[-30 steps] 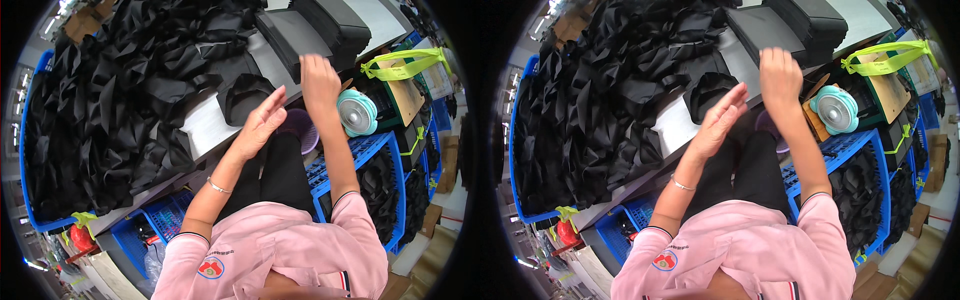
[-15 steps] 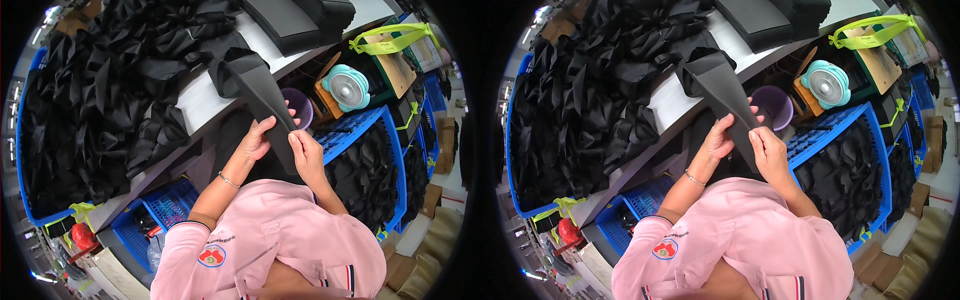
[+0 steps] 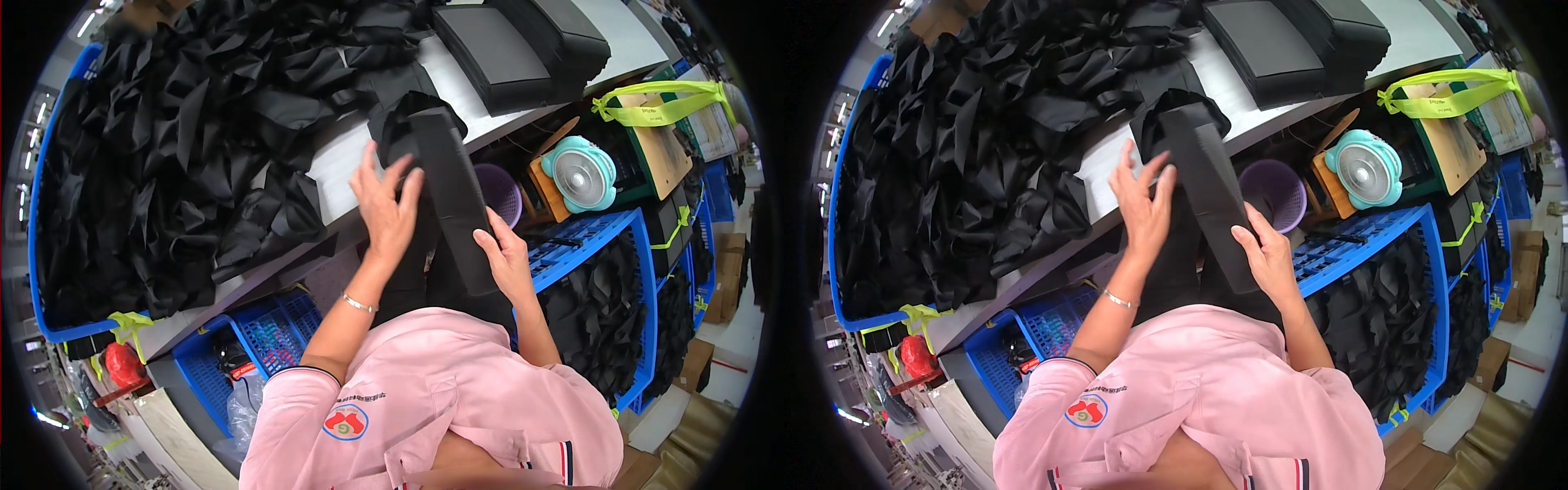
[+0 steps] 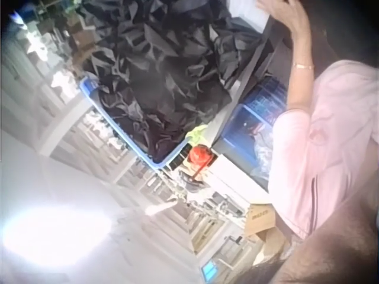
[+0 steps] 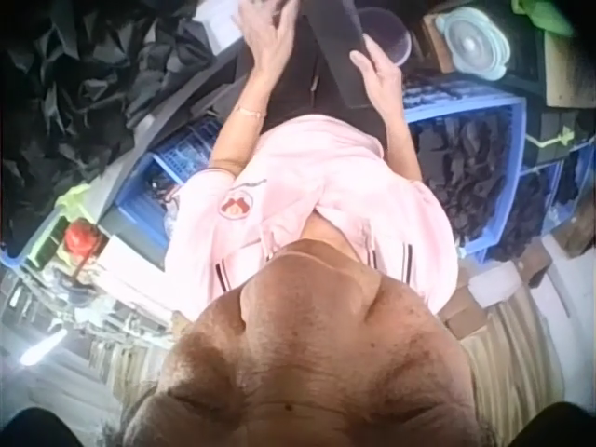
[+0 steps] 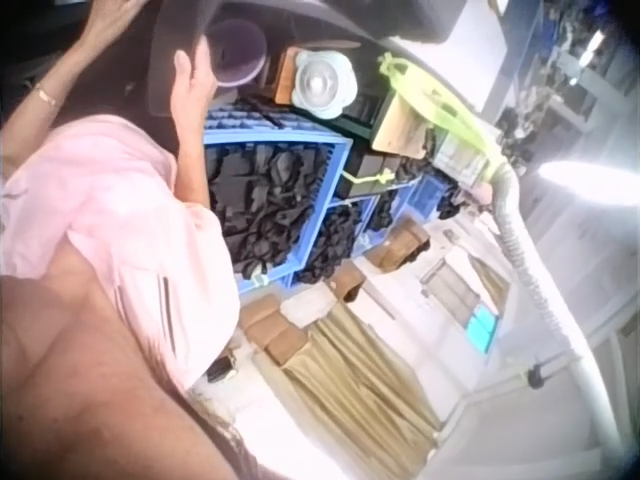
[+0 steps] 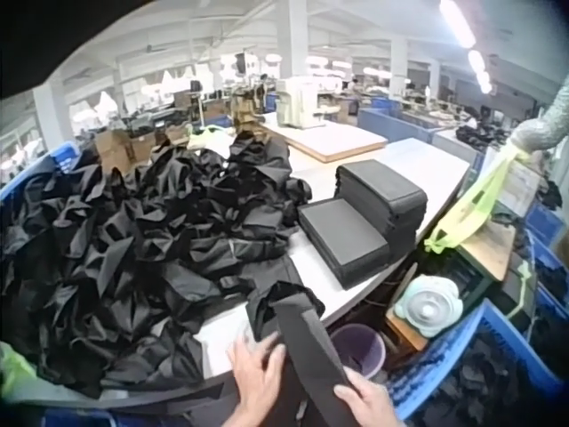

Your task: Inspecting and preparing black fabric components, possibly for sports or recreational goods, by unfolding and checking their shape.

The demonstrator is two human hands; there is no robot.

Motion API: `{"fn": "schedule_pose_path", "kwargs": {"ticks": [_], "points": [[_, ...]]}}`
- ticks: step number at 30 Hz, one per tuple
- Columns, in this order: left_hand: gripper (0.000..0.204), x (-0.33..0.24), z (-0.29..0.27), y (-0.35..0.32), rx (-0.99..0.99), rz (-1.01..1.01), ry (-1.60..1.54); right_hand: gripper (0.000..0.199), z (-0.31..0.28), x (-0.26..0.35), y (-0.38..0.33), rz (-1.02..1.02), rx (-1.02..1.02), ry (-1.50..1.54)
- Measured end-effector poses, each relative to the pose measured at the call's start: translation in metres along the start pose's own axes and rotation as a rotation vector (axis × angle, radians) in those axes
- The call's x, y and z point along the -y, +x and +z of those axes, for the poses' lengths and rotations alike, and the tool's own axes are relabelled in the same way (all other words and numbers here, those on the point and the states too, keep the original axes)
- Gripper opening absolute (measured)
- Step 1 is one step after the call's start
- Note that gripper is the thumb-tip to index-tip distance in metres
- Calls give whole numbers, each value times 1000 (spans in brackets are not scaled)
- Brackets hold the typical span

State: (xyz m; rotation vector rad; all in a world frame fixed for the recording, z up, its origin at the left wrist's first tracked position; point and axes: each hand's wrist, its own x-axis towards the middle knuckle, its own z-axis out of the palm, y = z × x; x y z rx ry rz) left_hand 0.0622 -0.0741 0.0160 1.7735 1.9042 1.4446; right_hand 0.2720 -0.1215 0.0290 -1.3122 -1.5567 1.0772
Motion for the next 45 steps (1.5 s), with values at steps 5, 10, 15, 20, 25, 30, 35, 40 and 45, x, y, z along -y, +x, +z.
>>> {"fn": "schedule_pose_path", "kwargs": {"ticks": [5,10,15,20,25,30,35,40,45], "points": [[42,40,14,52,195,-69,100,43,3,5,20,1,91,-315],[53,12,19,64,171,210,-34,42,8,22,36,-85,58,-380],[55,-18,2,64,316,326,-148,40,12,45,56,-119,26,-643],[56,-27,-20,57,358,266,-235,33,20,56,42,-96,-10,-837],[58,-48,-19,25,618,458,-451,12,38,7,69,-469,-168,-260],[67,-43,-42,5,438,342,-350,9,46,-18,90,-194,60,-45],[83,-35,-65,-21,208,221,-257,37,44,11,85,188,-80,828],[93,-41,-37,-28,34,111,-142,39,48,31,77,345,-26,942],[69,-44,-29,-18,-40,-40,-307,39,56,25,68,249,26,1081]]}}
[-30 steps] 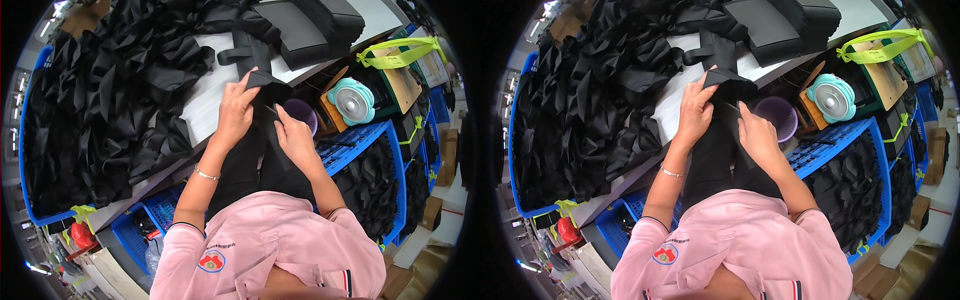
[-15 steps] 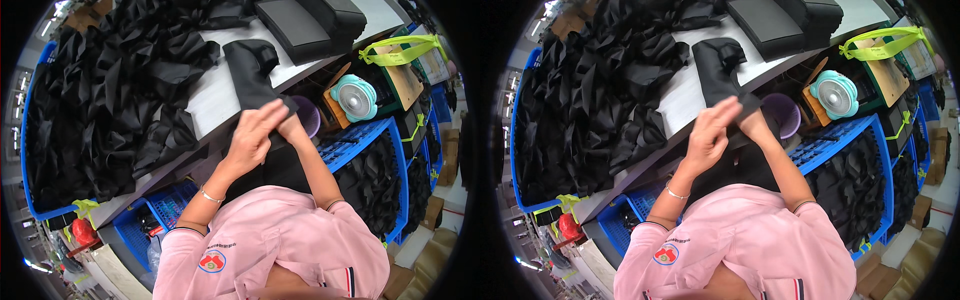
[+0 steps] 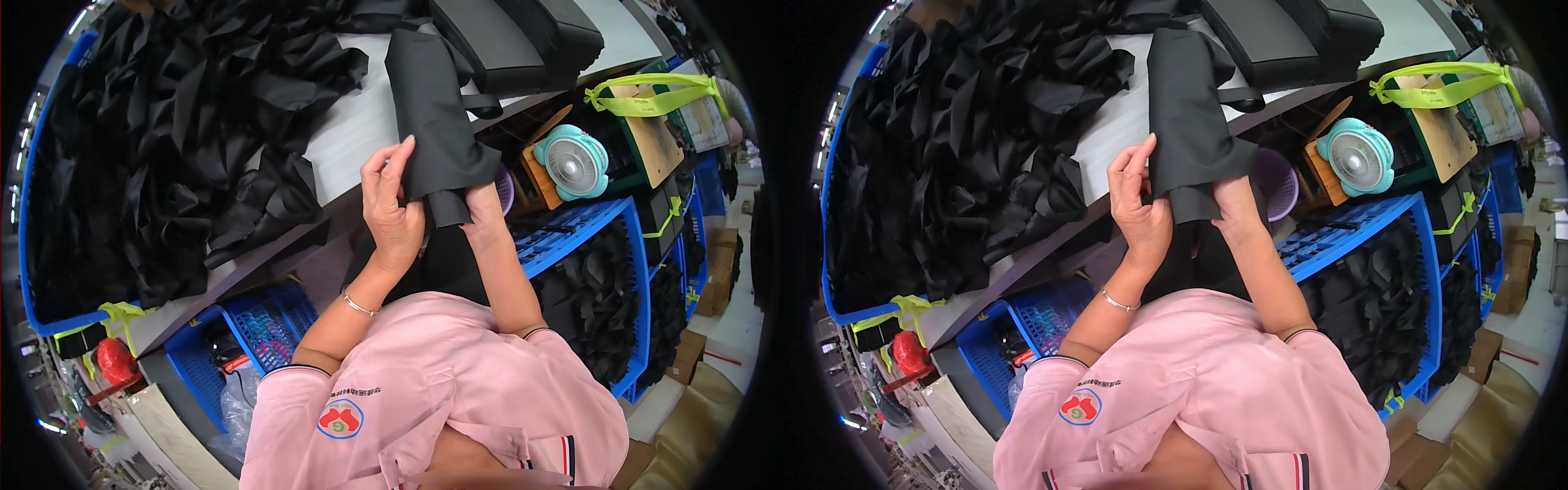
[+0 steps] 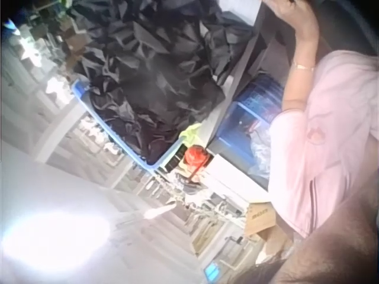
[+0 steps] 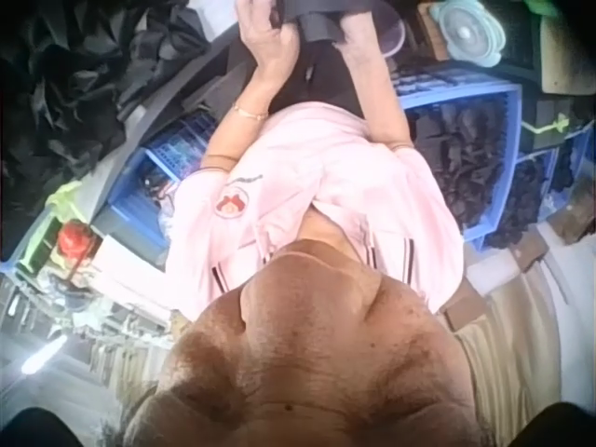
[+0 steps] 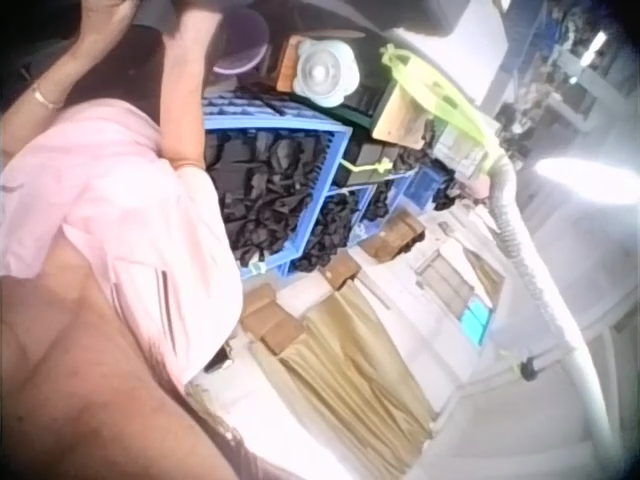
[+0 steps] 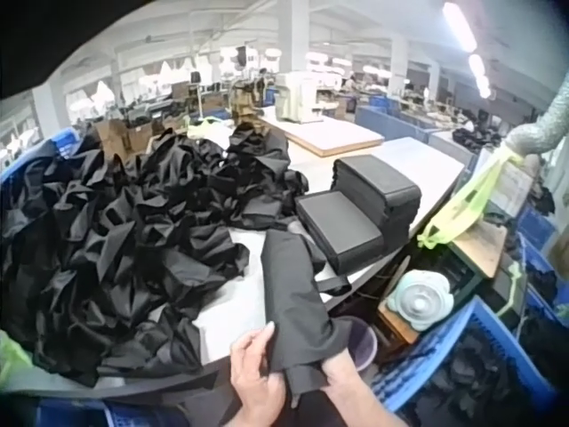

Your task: Inspecting and preparing black fabric components, possibly for sports or recreational goods, by unfolding and checking their shape.

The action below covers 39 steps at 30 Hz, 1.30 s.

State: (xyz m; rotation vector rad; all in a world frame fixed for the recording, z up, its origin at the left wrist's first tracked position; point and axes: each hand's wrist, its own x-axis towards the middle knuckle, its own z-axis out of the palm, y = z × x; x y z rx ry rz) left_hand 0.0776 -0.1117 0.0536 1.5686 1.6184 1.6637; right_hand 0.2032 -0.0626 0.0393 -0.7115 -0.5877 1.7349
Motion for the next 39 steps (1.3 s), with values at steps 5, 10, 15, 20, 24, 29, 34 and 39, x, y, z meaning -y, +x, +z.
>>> {"fn": "schedule_pose_path", "kwargs": {"ticks": [5,10,15,20,24,29,34,39], "points": [[72,-9,6,-5,5,100,-75,39,-6,-11,2,86,28,255],[70,-12,1,-10,2,56,-99,38,-5,-18,2,114,12,309],[69,-21,-10,-7,-25,25,-127,36,1,-16,-3,174,4,289],[67,-29,-14,-2,-60,23,-165,35,9,-14,-9,181,-33,214],[66,-30,-18,-1,-43,47,-165,32,10,-14,-13,144,41,186],[68,-31,-13,-6,-35,39,-162,34,5,-17,-14,194,105,263],[73,-27,-7,-13,-34,33,-189,38,4,-23,-16,131,55,118],[76,-19,-5,-19,-23,47,-155,36,8,-26,-13,169,10,108]]}}
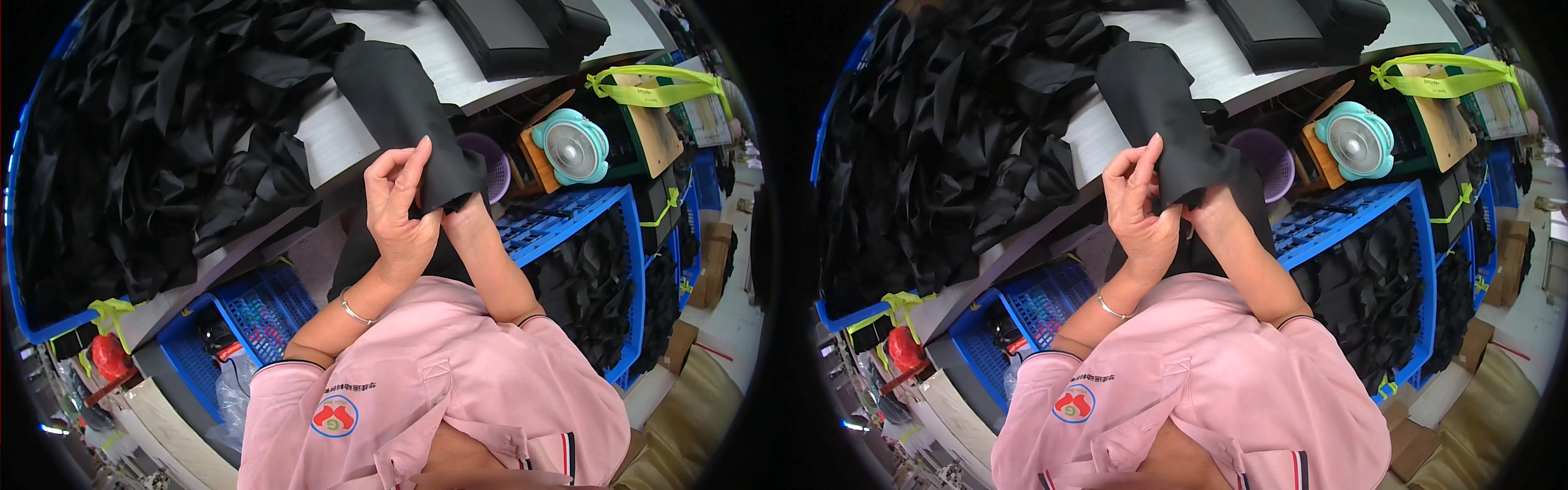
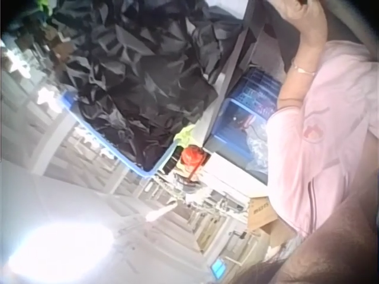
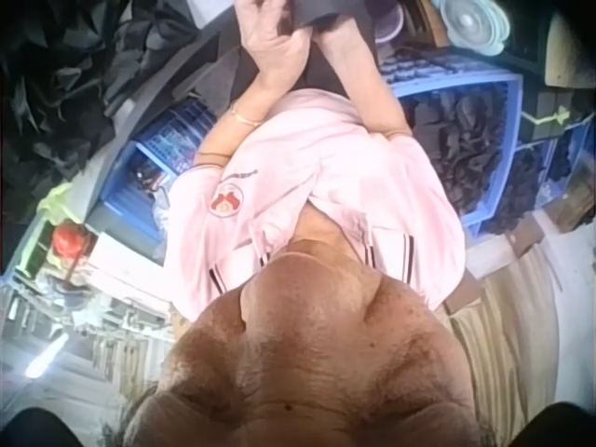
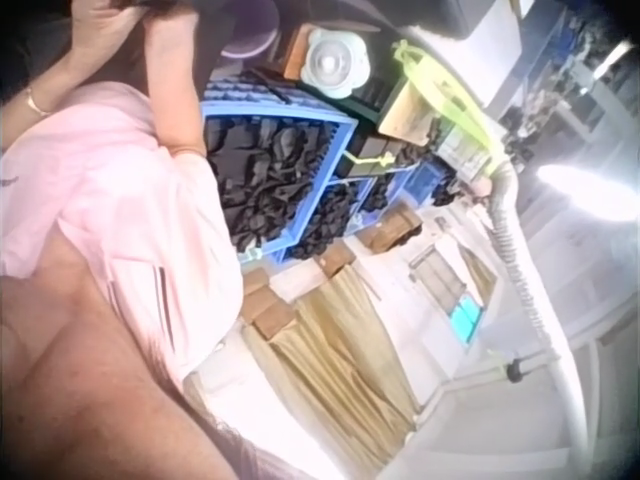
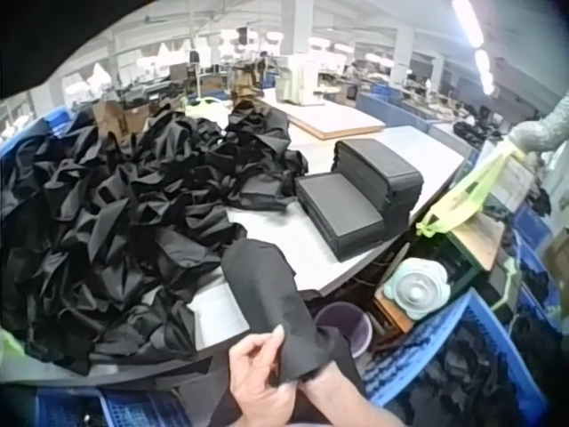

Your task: Inspecting and preparing black fabric components, possibly for sports or recreational goods, by unfolding and checking their shape.

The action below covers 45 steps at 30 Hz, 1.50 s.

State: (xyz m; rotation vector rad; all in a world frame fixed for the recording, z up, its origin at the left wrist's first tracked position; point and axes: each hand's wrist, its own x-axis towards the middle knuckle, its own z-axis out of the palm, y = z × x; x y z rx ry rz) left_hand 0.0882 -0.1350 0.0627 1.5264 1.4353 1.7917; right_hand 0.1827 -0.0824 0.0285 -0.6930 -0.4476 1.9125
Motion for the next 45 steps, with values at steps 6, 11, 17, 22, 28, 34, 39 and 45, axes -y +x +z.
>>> {"fn": "schedule_pose_path", "kwargs": {"ticks": [6,11,17,22,28,34,39,45], "points": [[80,5,-8,-1,82,30,-44,33,-1,6,3,-24,73,-65],[72,12,-20,-2,120,-47,-109,40,-5,-3,19,-304,-316,-386],[51,55,-20,-5,92,-455,-113,36,-13,16,29,-447,-10,-1247],[40,89,-10,-9,-138,-924,-600,27,-18,32,47,-296,188,-1144],[27,97,17,-13,-32,-1007,-748,11,-27,-21,64,-1019,-88,-1917],[17,101,25,-16,110,-1098,-713,22,-7,-20,59,-823,-1,-1707],[17,101,33,-26,3,-1022,-735,34,4,-9,75,-271,23,-1941],[30,100,7,-22,-241,-722,-470,33,-14,-19,63,-256,93,-1913]]}}
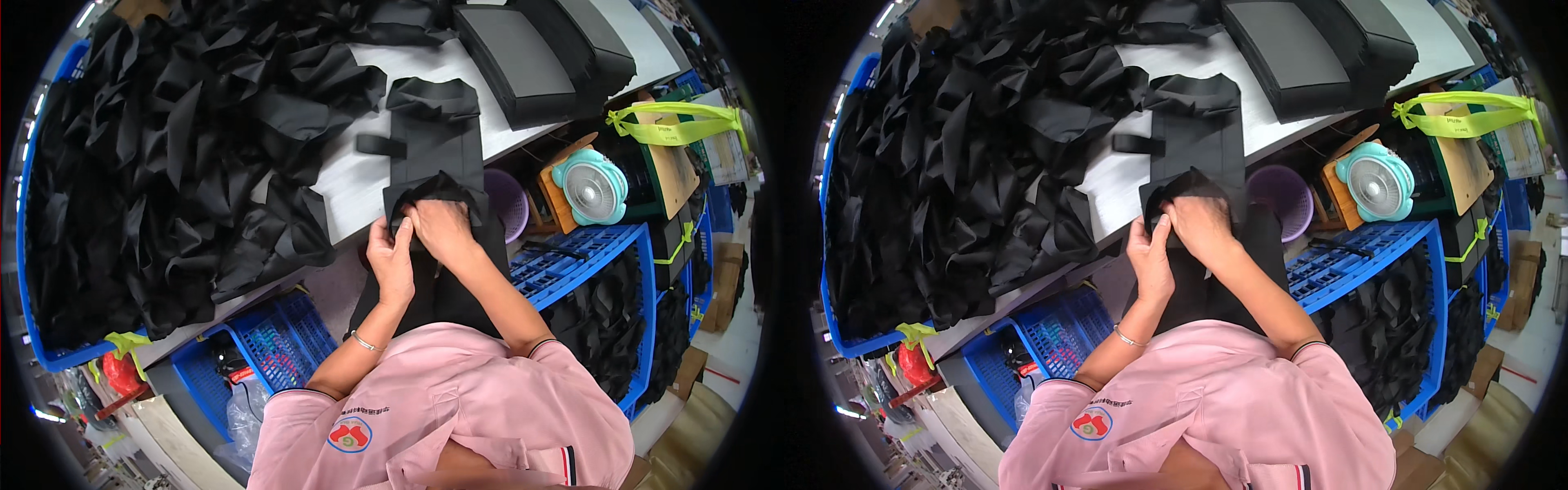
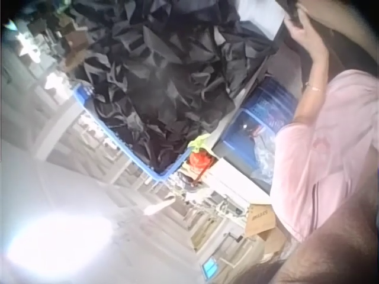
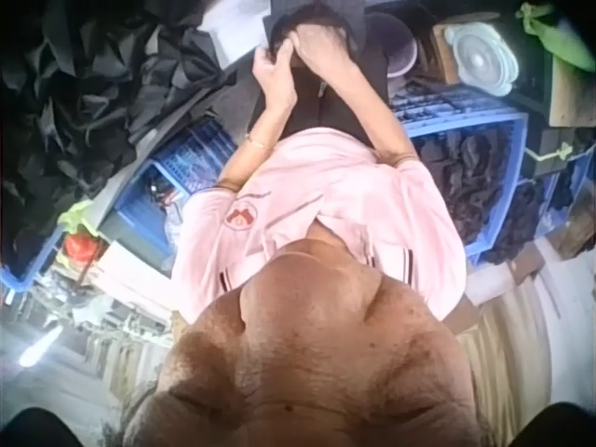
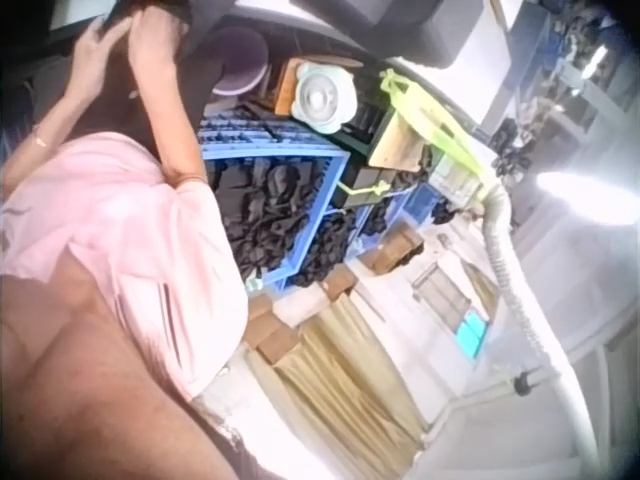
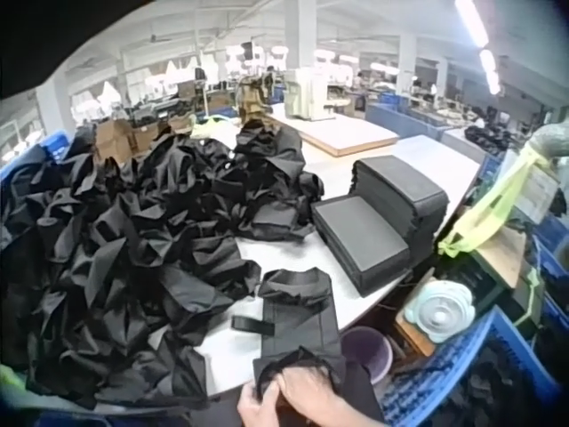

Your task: Inspecting and preparing black fabric components, possibly for sports or recreational goods, by unfolding and checking their shape.

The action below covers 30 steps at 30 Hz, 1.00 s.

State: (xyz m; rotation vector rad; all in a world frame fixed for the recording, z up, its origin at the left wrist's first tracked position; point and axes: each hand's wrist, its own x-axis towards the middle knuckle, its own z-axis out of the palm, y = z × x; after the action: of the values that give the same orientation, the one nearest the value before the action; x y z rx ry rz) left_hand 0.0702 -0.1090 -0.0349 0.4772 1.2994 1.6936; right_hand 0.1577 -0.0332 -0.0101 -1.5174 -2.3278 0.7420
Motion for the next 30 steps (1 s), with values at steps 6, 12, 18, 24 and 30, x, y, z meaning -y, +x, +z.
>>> {"fn": "schedule_pose_path", "kwargs": {"ticks": [6,12,18,24,30], "points": [[12,-29,-19,-29,92,165,276,29,5,-14,-4,-68,-112,54],[45,-50,-39,-14,155,-209,-45,23,5,-6,-41,-170,-121,26],[39,-42,-49,6,227,-505,-144,15,-46,12,-113,-224,86,727],[43,-47,-44,-27,362,-409,-13,35,-74,-24,-111,128,-590,469],[64,-55,-35,-42,382,-438,-52,20,-47,-41,-111,201,-183,1660]]}}
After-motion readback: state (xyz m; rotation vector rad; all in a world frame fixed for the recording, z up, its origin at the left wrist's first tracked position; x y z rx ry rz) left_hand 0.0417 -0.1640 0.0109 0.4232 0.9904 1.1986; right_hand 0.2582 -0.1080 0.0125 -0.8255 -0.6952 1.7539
